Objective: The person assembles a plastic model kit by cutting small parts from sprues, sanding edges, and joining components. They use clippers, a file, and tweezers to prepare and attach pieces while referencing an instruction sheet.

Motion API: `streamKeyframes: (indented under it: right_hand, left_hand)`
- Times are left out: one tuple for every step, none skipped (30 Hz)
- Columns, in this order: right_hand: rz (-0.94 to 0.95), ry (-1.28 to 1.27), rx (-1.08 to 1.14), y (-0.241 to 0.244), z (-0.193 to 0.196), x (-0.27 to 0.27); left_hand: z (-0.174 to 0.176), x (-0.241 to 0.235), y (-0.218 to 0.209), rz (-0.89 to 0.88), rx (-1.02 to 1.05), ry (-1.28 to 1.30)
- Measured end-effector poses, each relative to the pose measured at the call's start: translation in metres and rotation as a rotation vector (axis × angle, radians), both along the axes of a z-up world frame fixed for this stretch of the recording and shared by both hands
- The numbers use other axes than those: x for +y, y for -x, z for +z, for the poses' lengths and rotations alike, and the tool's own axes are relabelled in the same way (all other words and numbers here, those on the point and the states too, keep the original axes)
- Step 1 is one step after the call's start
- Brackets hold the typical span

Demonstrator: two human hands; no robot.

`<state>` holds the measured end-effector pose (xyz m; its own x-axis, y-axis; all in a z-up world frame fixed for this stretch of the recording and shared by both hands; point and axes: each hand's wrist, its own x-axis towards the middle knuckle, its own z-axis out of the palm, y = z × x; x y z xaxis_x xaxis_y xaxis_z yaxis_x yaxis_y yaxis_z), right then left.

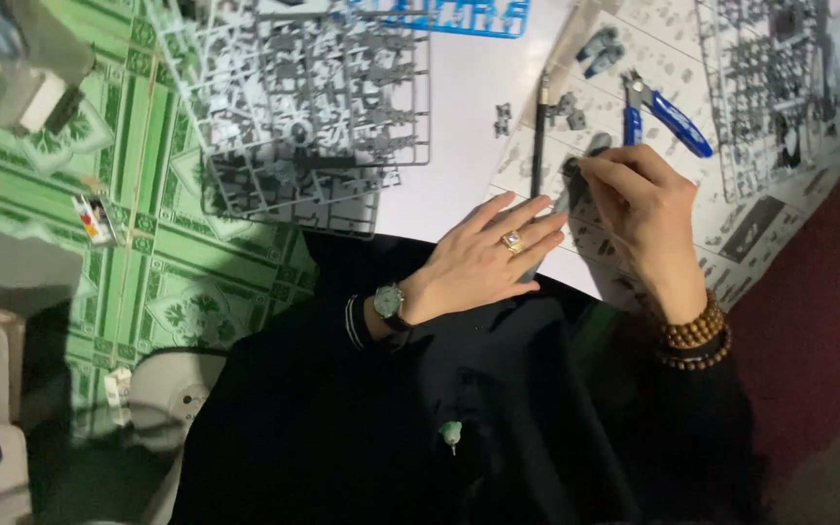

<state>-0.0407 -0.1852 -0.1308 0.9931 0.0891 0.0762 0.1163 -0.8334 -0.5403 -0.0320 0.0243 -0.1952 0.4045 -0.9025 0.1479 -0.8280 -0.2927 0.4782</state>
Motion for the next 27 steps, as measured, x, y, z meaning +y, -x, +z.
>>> streamKeyframes:
  right_hand:
    - [-0.004,-0.013,-0.004,0.002,0.002,-0.001]
    - [0.011,-0.029,0.013,0.001,0.002,-0.005]
    - [0.006,-0.047,0.035,0.001,0.0,-0.01]
    - [0.002,-0.065,0.055,0.002,-0.003,-0.014]
    - [-0.002,-0.069,0.024,0.0,-0.008,-0.015]
    - [-0.006,-0.07,-0.007,-0.001,-0.012,-0.014]
    - [0.006,-0.066,-0.012,0.001,-0.013,-0.015]
    - [0.018,-0.061,-0.017,0.003,-0.014,-0.014]
    - [-0.002,-0.068,0.007,0.007,-0.014,-0.013]
    - [-0.023,-0.076,0.03,0.011,-0.013,-0.012]
    - [-0.041,-0.091,0.053,0.014,-0.013,-0.01]
    - [-0.04,-0.078,0.026,0.015,-0.014,-0.01]
    - [-0.045,-0.066,-0.005,0.015,-0.015,-0.01]
    - [-0.051,-0.053,-0.035,0.016,-0.017,-0.011]
    - [-0.061,-0.028,-0.054,0.017,-0.02,-0.013]
    - [-0.072,-0.003,-0.073,0.018,-0.022,-0.015]
    - [-0.08,0.025,-0.087,0.019,-0.025,-0.016]
    - [-0.098,0.0,-0.082,0.021,-0.027,-0.015]
    - [-0.109,-0.022,-0.077,0.022,-0.029,-0.015]
    - [-0.121,-0.044,-0.074,0.022,-0.031,-0.015]
    - [-0.129,-0.057,-0.107,0.024,-0.032,-0.015]
    - [-0.138,-0.069,-0.14,0.025,-0.033,-0.016]
    - [-0.139,-0.085,-0.171,0.026,-0.033,-0.015]
    - [-0.133,-0.087,-0.167,0.026,-0.034,-0.015]
    - [-0.122,-0.09,-0.161,0.026,-0.034,-0.016]
    - [-0.111,-0.092,-0.155,0.026,-0.033,-0.016]
    - [-0.1,-0.09,-0.144,0.027,-0.032,-0.016]
  left_hand:
    - [0.001,-0.001,0.0,-0.008,-0.014,-0.004]
    - [0.002,-0.003,0.001,-0.016,-0.028,-0.008]
    - [0.004,-0.004,0.001,-0.019,0.003,-0.005]
    - [0.005,-0.005,0.002,-0.022,0.034,-0.004]
    - [0.005,-0.009,-0.001,-0.024,0.054,0.004]
    - [0.005,-0.011,-0.004,-0.038,0.063,0.01]
    - [0.006,-0.011,-0.003,-0.043,0.079,0.015]
    - [0.007,-0.011,-0.003,-0.047,0.095,0.019]
    - [0.007,-0.012,-0.001,-0.042,0.067,0.062]
    - [0.007,-0.013,0.001,-0.037,0.04,0.106]
    - [0.006,-0.013,0.003,-0.03,0.015,0.143]
    - [0.006,-0.015,0.005,-0.024,0.003,0.15]
    - [0.006,-0.017,0.006,-0.023,-0.011,0.156]
    - [0.006,-0.019,0.006,-0.022,-0.026,0.162]
    - [0.007,-0.02,0.007,-0.019,-0.02,0.123]
    - [0.009,-0.022,0.007,-0.016,-0.016,0.083]
    - [0.011,-0.024,0.009,-0.008,-0.01,0.045]
    - [0.013,-0.024,0.011,0.0,-0.012,0.041]
    - [0.015,-0.025,0.015,0.015,-0.015,0.039]
    - [0.017,-0.027,0.016,0.03,-0.019,0.038]
    - [0.018,-0.029,0.017,0.029,-0.027,0.04]
    - [0.018,-0.031,0.017,0.029,-0.036,0.042]
    - [0.018,-0.031,0.018,0.036,-0.042,0.041]
    - [0.017,-0.031,0.018,0.028,-0.046,0.027]
    - [0.016,-0.031,0.018,0.026,-0.047,0.014]
    - [0.016,-0.029,0.018,0.023,-0.048,0.0]
    - [0.015,-0.029,0.018,0.021,-0.051,0.007]
